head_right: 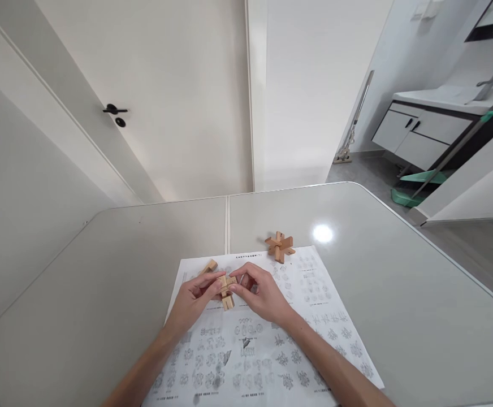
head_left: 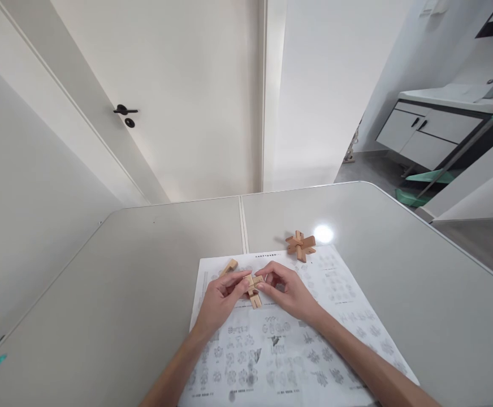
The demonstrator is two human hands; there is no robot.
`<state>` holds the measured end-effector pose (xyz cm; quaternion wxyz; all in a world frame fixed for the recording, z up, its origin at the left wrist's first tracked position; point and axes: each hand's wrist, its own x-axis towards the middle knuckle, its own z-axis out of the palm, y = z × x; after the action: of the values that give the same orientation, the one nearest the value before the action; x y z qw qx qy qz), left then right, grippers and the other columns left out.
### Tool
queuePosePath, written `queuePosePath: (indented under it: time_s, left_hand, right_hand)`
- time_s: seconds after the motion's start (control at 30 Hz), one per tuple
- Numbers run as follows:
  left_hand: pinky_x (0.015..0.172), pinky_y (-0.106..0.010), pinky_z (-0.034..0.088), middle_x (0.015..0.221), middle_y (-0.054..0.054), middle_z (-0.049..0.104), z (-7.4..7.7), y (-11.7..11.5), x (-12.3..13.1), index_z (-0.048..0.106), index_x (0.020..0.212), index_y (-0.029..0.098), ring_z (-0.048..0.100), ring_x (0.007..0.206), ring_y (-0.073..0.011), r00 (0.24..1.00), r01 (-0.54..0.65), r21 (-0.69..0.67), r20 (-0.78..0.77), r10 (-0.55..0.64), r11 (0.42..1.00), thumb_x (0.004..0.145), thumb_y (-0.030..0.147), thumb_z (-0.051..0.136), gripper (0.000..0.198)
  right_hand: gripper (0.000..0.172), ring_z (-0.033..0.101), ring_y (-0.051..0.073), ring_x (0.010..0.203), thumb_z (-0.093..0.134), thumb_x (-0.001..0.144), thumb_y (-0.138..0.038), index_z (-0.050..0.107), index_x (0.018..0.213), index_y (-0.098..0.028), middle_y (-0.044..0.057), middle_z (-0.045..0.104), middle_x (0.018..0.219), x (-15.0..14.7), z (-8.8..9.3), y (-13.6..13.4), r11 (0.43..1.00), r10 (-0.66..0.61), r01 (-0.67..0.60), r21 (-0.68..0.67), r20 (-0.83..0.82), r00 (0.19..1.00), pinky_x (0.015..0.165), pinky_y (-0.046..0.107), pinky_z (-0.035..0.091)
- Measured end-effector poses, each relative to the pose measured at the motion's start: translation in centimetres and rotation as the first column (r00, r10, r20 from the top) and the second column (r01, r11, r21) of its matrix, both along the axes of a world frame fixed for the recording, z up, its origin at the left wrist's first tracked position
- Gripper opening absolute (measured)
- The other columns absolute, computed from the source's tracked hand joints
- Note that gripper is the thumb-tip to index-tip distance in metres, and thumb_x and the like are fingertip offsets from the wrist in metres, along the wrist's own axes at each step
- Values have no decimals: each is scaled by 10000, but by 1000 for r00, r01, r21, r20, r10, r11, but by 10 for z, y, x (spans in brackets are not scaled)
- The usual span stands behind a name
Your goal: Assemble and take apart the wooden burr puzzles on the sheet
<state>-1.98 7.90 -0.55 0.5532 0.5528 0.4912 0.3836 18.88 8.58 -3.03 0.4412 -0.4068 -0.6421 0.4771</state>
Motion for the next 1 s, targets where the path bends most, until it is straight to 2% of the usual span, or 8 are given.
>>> queuePosePath:
  time_s: [0.17, 0.27, 0.37, 0.53, 0.6, 0.7, 0.8, 1.0]
  left_hand:
    - [936, -417, 622, 1112, -65, 771, 7, -3, 1, 684, 1302, 234, 752, 1020, -253, 996, 53, 18, -66, -52, 998, 951, 469, 636, 425]
    - [977, -432, 600, 1185, -62, 728, 10, -6, 3, 599, 1380, 268, 722, 1062, -249, 986, 131, 75, -114, -122, 989, 855, 410, 765, 569]
    - [978, -462, 596, 1262, -69, 690, 11, -9, 5, 548, 1405, 300, 706, 1079, -264, 975, 157, 140, -177, -132, 978, 750, 351, 861, 728]
    - [901, -447, 616, 1193, -69, 713, 8, -10, 7, 576, 1356, 299, 716, 1009, -255, 969, 130, 202, -235, -81, 971, 782, 334, 825, 626]
    - [897, -431, 608, 1162, -61, 721, 7, -9, 6, 584, 1351, 298, 715, 975, -243, 964, 121, 223, -260, -60, 967, 777, 332, 833, 626]
    - [990, -422, 563, 1229, -63, 704, 5, -7, 2, 586, 1341, 294, 700, 1079, -255, 972, 14, 278, -228, 51, 960, 772, 341, 845, 627]
    - [1070, -413, 517, 1296, -73, 686, 5, -4, -3, 560, 1356, 281, 674, 1193, -270, 980, -145, 294, -89, 178, 945, 795, 373, 832, 629]
    - [1103, -411, 484, 1379, -92, 666, 3, 6, -8, 595, 1333, 259, 607, 1309, -289, 934, -356, 142, 74, 349, 923, 801, 435, 828, 607]
  right_hand:
    - [278, 492, 164, 638, 670, 951, -480, 686, 1038, -217, -21, 537, 699, -1, 2, 0, 999, -28, 28, -38, -12, 1000, 588, 294, 381]
    - [306, 485, 162, 636, 670, 943, -497, 682, 1040, -207, -26, 528, 690, 0, 3, 0, 996, -49, 46, -79, -34, 998, 592, 294, 378]
    - [323, 482, 163, 643, 672, 936, -514, 683, 1040, -209, -29, 521, 685, 1, 2, -1, 993, -58, 53, -101, -48, 997, 604, 296, 381]
    - [332, 456, 156, 628, 665, 939, -525, 683, 1056, -216, -41, 493, 668, 0, 2, -1, 993, -22, 13, -117, -77, 997, 599, 294, 375]
    - [344, 461, 152, 635, 657, 946, -519, 659, 1122, -223, -26, 535, 731, 0, 2, 0, 993, -9, -3, -121, -97, 995, 601, 292, 382]
    - [384, 487, 146, 660, 643, 957, -512, 596, 1223, -240, 12, 606, 900, -1, 1, 0, 992, -15, -1, -128, -123, 992, 607, 291, 405]
    - [380, 494, 144, 649, 627, 963, -523, 582, 1210, -238, 14, 607, 909, -2, 0, 0, 990, -29, 12, -140, -116, 993, 599, 290, 411]
    - [326, 499, 144, 641, 615, 972, -515, 597, 1133, -233, 2, 603, 867, -2, -4, 1, 989, -49, 37, -146, -81, 996, 599, 289, 405]
